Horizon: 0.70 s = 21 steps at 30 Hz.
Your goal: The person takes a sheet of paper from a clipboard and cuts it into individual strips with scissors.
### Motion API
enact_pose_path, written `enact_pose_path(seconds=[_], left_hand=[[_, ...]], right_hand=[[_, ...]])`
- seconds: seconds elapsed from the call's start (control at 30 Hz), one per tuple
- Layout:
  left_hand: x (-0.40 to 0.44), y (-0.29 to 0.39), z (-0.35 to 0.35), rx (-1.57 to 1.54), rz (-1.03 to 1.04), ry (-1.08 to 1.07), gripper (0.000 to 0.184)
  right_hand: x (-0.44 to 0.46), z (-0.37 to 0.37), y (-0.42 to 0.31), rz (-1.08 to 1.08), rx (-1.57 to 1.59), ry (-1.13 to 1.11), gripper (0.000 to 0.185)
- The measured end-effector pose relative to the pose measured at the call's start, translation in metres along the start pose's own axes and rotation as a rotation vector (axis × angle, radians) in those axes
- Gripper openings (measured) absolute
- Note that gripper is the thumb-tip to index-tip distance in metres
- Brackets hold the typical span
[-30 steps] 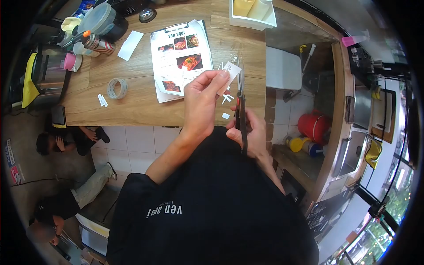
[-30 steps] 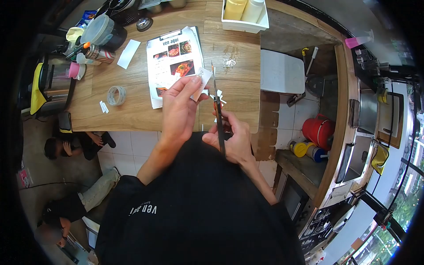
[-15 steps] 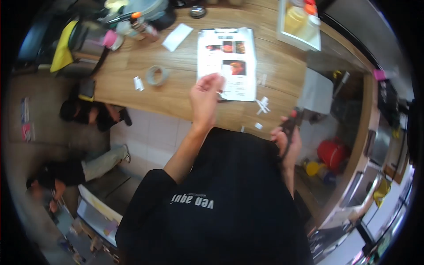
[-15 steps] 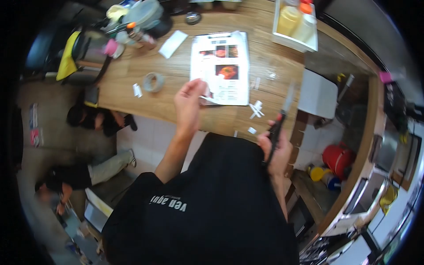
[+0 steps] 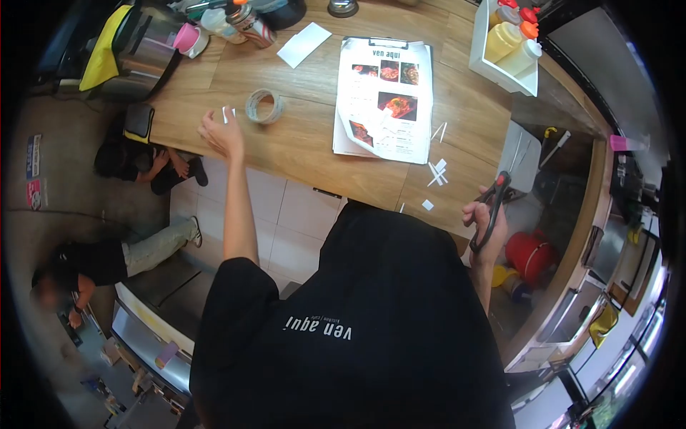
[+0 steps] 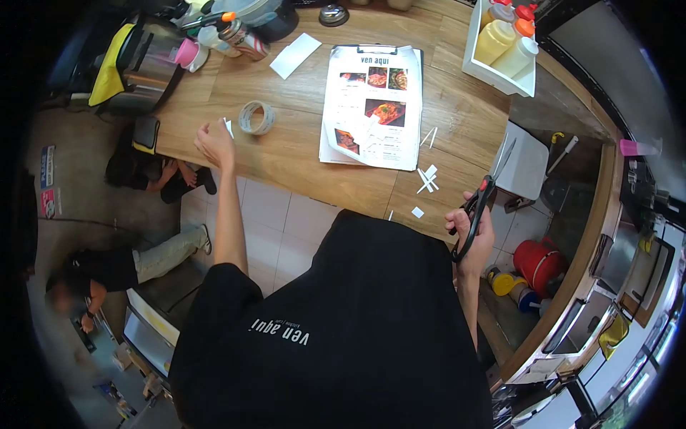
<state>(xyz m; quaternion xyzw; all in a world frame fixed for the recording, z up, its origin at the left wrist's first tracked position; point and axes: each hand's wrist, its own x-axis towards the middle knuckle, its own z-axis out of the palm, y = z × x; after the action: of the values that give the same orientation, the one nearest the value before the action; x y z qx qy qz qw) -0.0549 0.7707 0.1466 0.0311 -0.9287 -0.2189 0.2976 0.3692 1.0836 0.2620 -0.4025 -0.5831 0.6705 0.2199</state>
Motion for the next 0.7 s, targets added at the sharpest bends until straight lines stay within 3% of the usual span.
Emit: enact_pose_path(seconds=[0.07, 0.13, 0.23, 0.3, 0.33, 0.43, 0.63, 0.7], left_hand=[[-0.022, 0.072, -0.024, -0.346, 0.125, -0.144, 0.029], [-0.053, 0.137, -0.045, -0.571, 0.259, -0.528, 0.023], [-0.103, 0.199, -0.039, -0.630, 0.589, -0.835, 0.025], [-0.130, 0.219, -0.030, -0.392, 0.596, -1.001, 0.037], [-0.139, 0.221, -0.028, -0.271, 0.616, -0.995, 0.045], [-0.155, 0.211, -0.007, -0.154, 0.620, -0.927, 0.041], [-0.154, 0.208, -0.011, -0.258, 0.354, -1.067, 0.046], [-0.153, 0.211, -0.014, -0.276, 0.317, -1.107, 0.030]], right_hand=[[0.001, 0.000, 0.004, 0.019, -0.019, 0.018, 0.043], [0.003, 0.001, 0.008, 0.064, 0.047, 0.041, 0.043], [0.004, 0.003, 0.011, 0.044, -0.047, 0.019, 0.044], [0.002, 0.003, 0.012, 0.045, -0.008, 0.032, 0.045], [0.001, 0.002, 0.013, 0.038, -0.041, 0.032, 0.046], [0.001, -0.007, 0.019, 0.029, -0.057, 0.057, 0.048], [-0.003, -0.008, 0.027, 0.058, 0.063, 0.147, 0.049], [-0.003, -0.007, 0.024, 0.070, -0.007, 0.116, 0.049]])
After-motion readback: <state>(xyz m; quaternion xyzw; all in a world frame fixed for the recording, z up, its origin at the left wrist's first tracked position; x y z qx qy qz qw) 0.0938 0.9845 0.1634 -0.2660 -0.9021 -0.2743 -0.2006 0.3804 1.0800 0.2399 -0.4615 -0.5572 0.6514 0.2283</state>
